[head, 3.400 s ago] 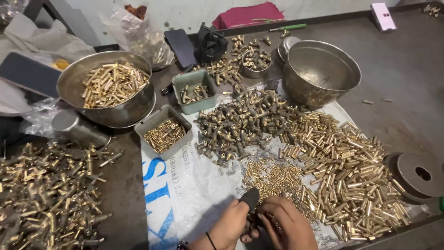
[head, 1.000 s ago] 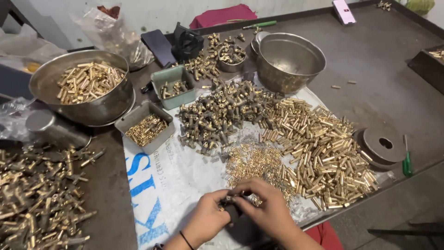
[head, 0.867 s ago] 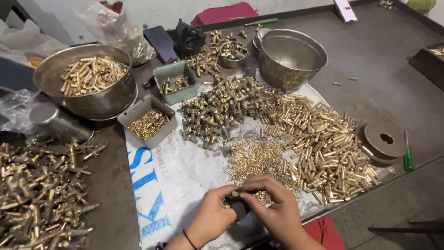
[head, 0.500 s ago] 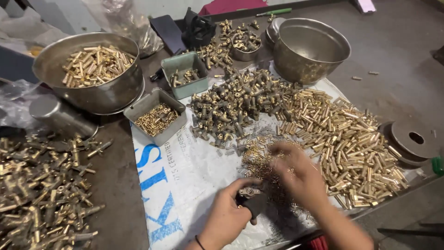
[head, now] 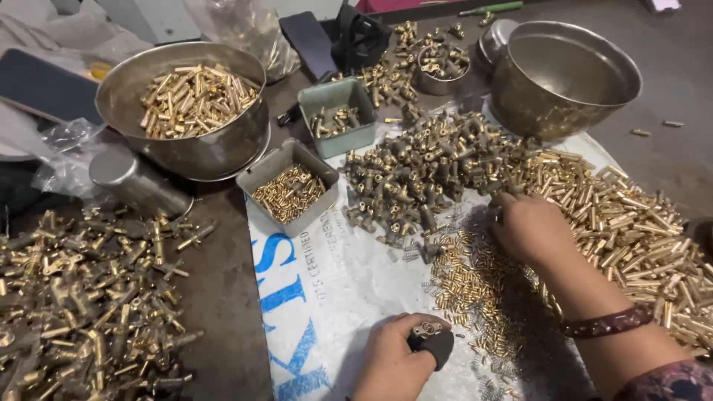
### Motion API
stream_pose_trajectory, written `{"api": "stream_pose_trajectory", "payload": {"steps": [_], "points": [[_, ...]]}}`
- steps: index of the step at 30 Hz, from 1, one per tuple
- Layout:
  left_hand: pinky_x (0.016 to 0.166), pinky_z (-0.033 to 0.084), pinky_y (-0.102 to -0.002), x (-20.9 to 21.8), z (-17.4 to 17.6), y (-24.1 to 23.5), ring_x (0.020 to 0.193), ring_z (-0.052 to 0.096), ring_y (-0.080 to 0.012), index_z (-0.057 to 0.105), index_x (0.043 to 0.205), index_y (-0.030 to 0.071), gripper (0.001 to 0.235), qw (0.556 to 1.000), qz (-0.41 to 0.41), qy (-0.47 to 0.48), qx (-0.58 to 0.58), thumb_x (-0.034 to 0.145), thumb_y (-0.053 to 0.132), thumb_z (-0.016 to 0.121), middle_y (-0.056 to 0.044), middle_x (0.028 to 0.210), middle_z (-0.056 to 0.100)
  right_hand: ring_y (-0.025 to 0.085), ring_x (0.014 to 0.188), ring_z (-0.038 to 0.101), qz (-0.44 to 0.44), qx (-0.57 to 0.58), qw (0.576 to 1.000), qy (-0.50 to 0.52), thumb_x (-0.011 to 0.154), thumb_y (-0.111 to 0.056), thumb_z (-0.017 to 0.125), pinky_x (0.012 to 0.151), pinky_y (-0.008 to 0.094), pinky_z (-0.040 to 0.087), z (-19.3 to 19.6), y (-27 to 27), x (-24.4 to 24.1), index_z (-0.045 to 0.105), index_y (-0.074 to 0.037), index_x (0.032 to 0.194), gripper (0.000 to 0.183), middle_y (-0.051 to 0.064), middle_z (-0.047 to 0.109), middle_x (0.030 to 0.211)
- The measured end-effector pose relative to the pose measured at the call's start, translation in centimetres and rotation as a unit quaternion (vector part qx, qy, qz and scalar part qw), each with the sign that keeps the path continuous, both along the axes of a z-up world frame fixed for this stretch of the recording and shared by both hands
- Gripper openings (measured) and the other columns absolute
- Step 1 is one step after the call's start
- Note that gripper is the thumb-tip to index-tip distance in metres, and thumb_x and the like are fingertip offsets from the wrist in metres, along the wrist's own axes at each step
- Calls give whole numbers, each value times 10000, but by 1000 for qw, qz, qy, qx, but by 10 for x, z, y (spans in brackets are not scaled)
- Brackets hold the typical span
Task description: Assembling small metal fittings by inserting pins into valve bodies.
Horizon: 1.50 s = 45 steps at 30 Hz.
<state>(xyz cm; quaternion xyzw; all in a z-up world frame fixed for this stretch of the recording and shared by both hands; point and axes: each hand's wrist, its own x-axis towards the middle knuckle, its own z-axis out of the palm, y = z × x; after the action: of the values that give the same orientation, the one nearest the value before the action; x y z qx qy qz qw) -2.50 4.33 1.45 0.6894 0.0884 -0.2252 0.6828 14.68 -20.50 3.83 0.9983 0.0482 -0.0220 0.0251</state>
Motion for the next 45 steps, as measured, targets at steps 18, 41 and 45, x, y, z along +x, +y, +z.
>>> {"api": "stream_pose_trajectory", "payload": {"steps": [18,41,45], "points": [[608,506,-250,-15,-2,-1,656,600,-34,759,1098,49,284,984,-54,-167,-17,826,131,744,31,740,702,172,894,725,-192,698,679,122,859,-17,711,829,307,554,5,53,-181,791,24,1092,250,114,805,973],[414,366,-221,15,8,39,529,617,-93,768,921,27,351,979,-23,99,-179,982,348,639,-29,711,653,202,999,759,82,397,913,39,775,-133,790,867,333,592,15,63,-139,800,-107,991,218,27,771,1080],[412,358,-234,26,5,42,531,622,-117,771,929,22,337,970,28,109,-214,945,341,664,-35,757,696,261,881,710,121,177,977,-2,755,-245,788,713,368,576,14,83,-138,795,-186,996,248,6,717,998]]}}
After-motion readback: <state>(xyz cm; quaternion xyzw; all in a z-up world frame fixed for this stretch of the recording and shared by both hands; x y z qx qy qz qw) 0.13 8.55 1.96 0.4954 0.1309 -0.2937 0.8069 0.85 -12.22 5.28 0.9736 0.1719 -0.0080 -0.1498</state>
